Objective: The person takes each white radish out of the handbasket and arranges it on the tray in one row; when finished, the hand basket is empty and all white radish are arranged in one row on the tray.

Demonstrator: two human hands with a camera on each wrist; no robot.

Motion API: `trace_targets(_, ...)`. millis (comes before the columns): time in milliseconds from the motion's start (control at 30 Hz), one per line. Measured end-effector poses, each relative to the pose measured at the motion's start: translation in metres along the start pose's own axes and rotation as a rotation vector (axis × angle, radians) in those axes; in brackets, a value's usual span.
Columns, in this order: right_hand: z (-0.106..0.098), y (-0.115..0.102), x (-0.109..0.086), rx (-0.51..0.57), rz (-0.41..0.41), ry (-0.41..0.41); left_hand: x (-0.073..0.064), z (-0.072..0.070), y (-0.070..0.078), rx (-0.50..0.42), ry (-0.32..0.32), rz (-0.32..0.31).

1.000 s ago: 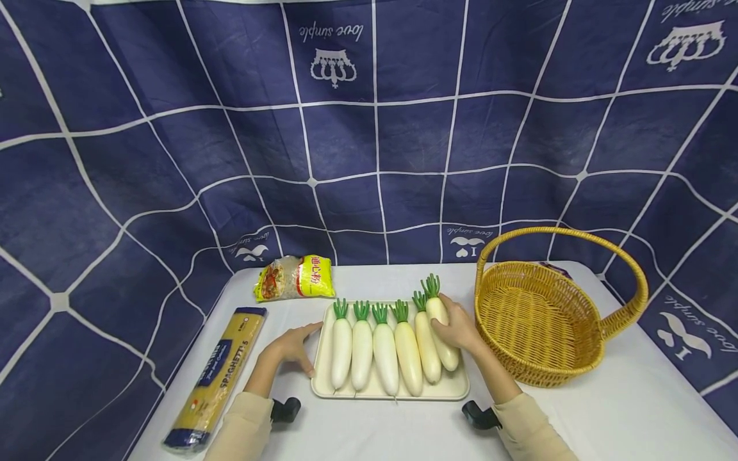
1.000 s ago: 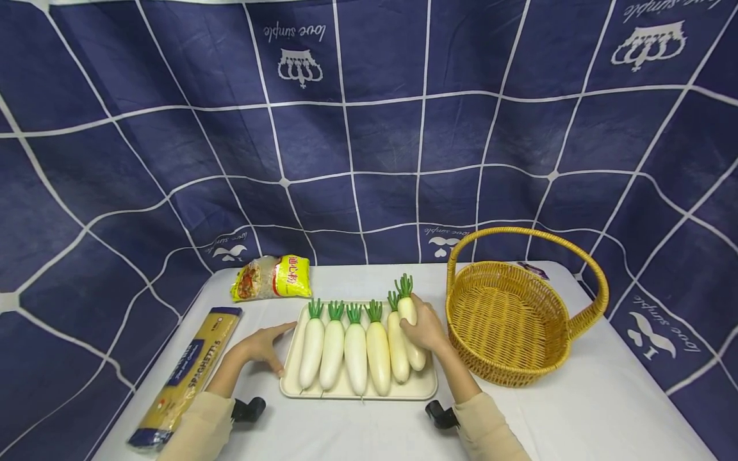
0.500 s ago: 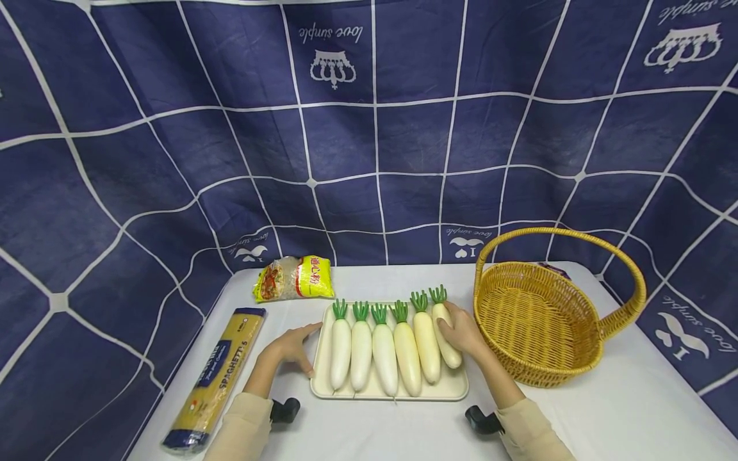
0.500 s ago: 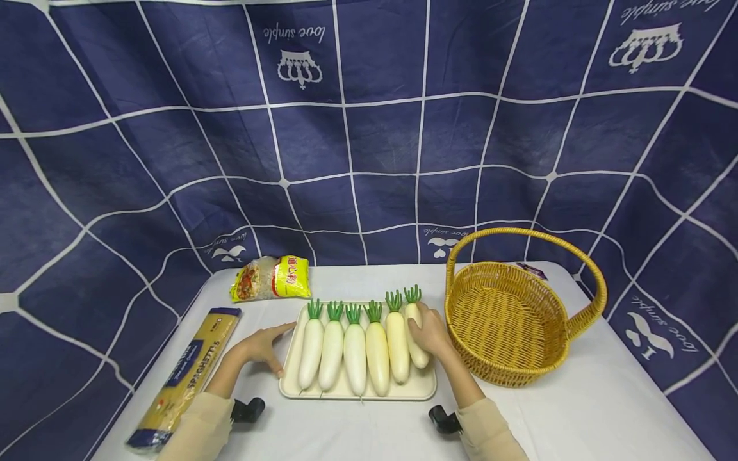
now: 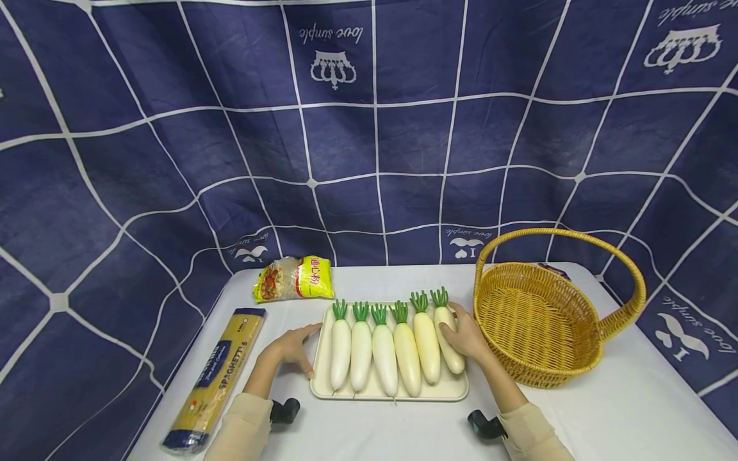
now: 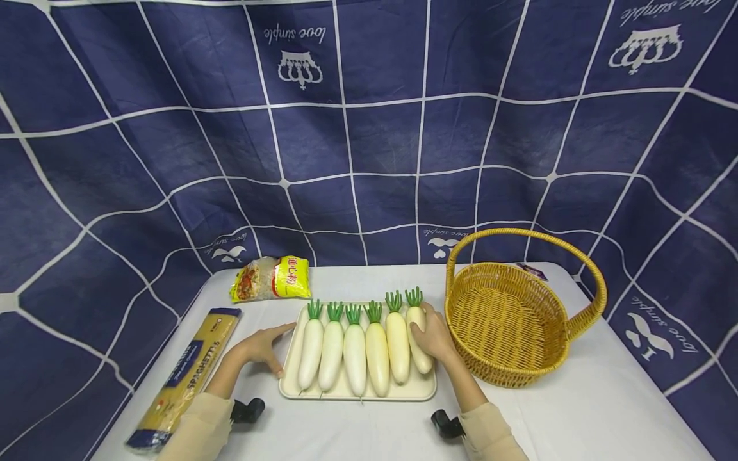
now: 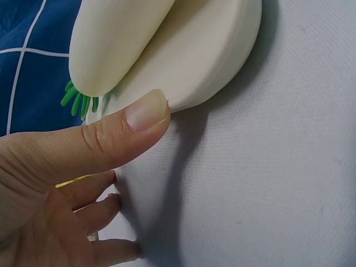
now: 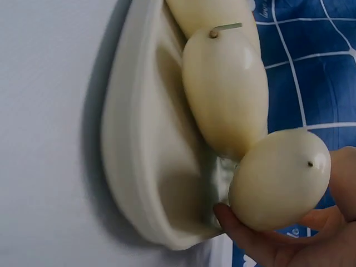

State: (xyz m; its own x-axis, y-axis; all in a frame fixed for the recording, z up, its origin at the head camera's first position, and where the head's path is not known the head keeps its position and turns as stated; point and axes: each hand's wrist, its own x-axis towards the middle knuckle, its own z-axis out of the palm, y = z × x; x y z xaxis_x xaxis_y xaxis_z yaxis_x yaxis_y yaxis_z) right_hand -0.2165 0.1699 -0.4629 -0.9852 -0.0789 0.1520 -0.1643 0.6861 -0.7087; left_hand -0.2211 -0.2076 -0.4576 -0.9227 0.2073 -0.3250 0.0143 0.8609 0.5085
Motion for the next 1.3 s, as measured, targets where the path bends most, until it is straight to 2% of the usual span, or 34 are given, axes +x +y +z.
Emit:
trace_targets(200, 0.001, 0.001, -0.002, 0.018, 0.024, 0.002, 0.0, 0.0, -0.001, 0.004, 0.005, 0.001)
trace_targets(500, 0.003, -0.005, -0.01, -0.036, 0.038, -0.001, 0.001, 0.0, -0.001, 0.008, -0.001, 0.008)
trace_targets(833, 0.01, -0.005, -0.019, -0.055, -0.033, 0.008, 0.002, 0.0, 0.0, -0.007, -0.003, 0.004)
trace_targets(1133, 0.009, -0.005, -0.023, -0.051, 0.015, 0.0, -0.001, 0.001, 0.0, -0.005, 0.012, 0.008)
trace_targets(1300, 0.01, -0.005, -0.024, -0.053, 0.011, -0.014, -0.001, 0.0, -0.002, -0.022, 0.005, 0.006)
